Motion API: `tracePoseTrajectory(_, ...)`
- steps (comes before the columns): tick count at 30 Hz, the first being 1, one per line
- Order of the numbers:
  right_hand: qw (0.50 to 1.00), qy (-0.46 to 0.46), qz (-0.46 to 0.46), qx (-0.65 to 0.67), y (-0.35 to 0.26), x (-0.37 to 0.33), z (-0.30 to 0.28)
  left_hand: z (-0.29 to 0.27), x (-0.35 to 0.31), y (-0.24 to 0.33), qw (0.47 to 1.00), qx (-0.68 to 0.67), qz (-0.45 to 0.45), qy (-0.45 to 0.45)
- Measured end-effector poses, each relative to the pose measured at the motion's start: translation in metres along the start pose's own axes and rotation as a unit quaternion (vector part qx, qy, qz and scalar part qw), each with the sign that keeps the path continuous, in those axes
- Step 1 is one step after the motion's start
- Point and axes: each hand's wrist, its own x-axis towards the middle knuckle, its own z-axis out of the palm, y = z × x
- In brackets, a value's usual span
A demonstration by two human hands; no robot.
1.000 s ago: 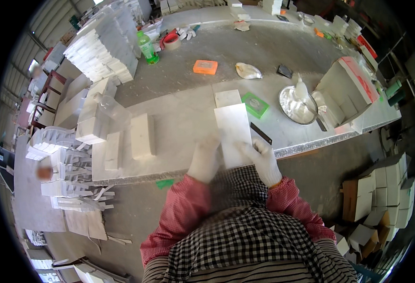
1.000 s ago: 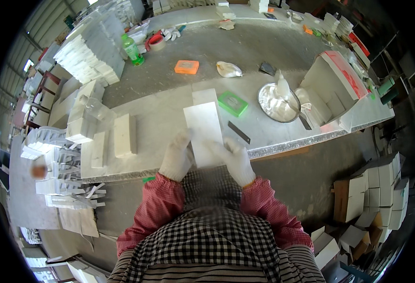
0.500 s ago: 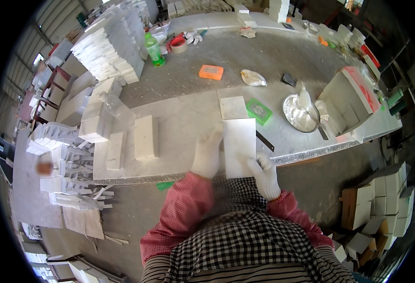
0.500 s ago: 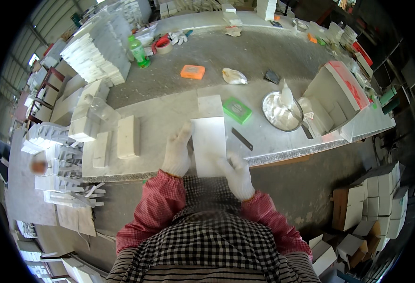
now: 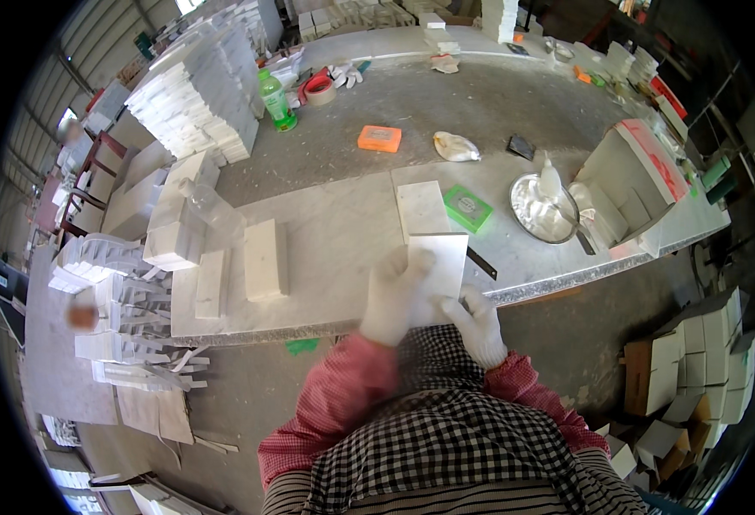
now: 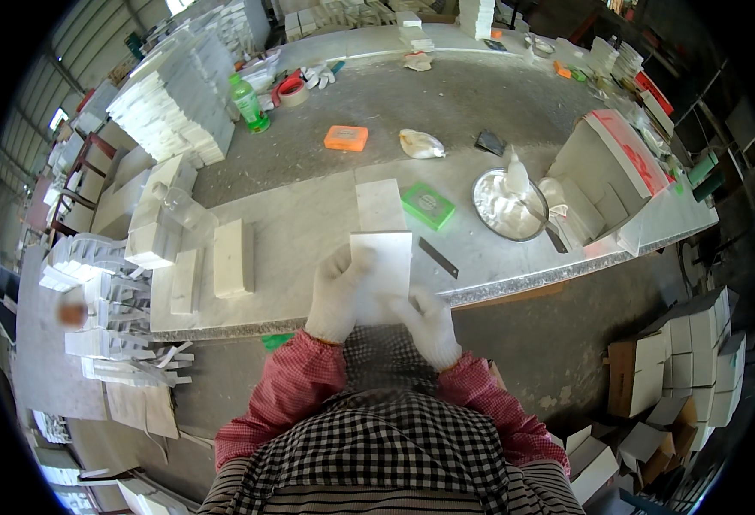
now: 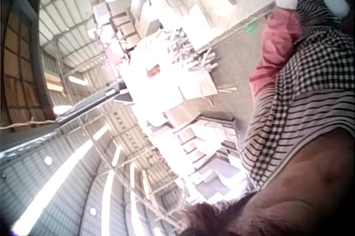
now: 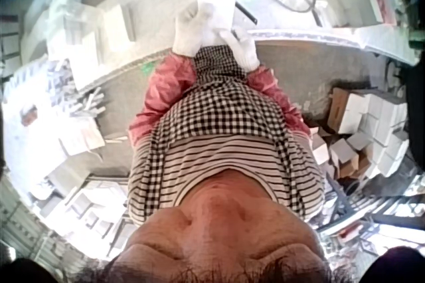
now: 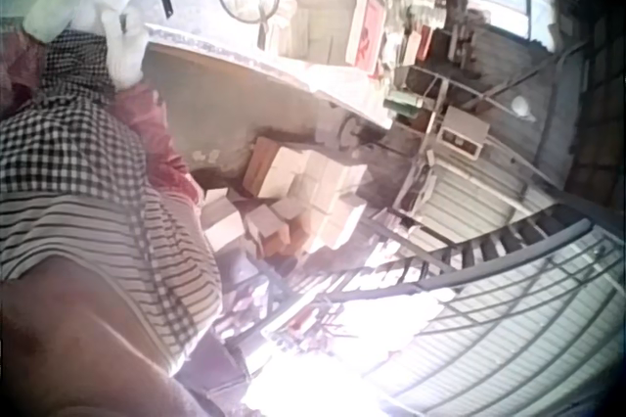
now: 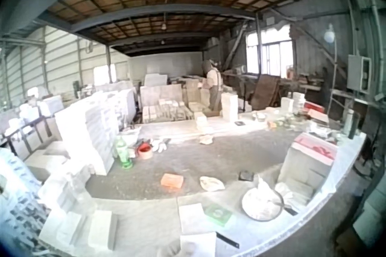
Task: The person applies a white paste to the edges of small white boxes using a metal spatula and then places them into a larger cardboard box. The process is repeated for multiple boxes.
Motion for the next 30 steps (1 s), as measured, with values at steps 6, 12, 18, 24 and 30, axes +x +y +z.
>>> tracePoseTrajectory(6, 0.997, 0.026, -0.044, -0.053, -0.019, 0.017, -0.011, 0.001, -0.006, 0.006, 0.98, 0.198, 0.014, -0.002)
tracePoseTrajectory(12, 0.987, 0.11, -0.107, -0.035, -0.026, 0.03, -0.008, 0.006, -0.007, 0.005, 0.978, 0.194, 0.073, -0.026)
tracePoseTrajectory(18, 0.972, 0.106, -0.142, -0.153, -0.043, 0.032, -0.013, 0.003, -0.007, 0.003, 0.966, 0.242, 0.071, -0.053)
tracePoseTrajectory(24, 0.984, 0.128, -0.065, -0.103, -0.052, 0.027, -0.009, 0.006, -0.012, 0.003, 0.977, 0.211, 0.001, -0.045)
tracePoseTrajectory(30, 0.984, 0.154, -0.082, -0.043, -0.037, 0.028, -0.006, 0.002, -0.013, -0.004, 0.975, 0.216, -0.014, -0.045)
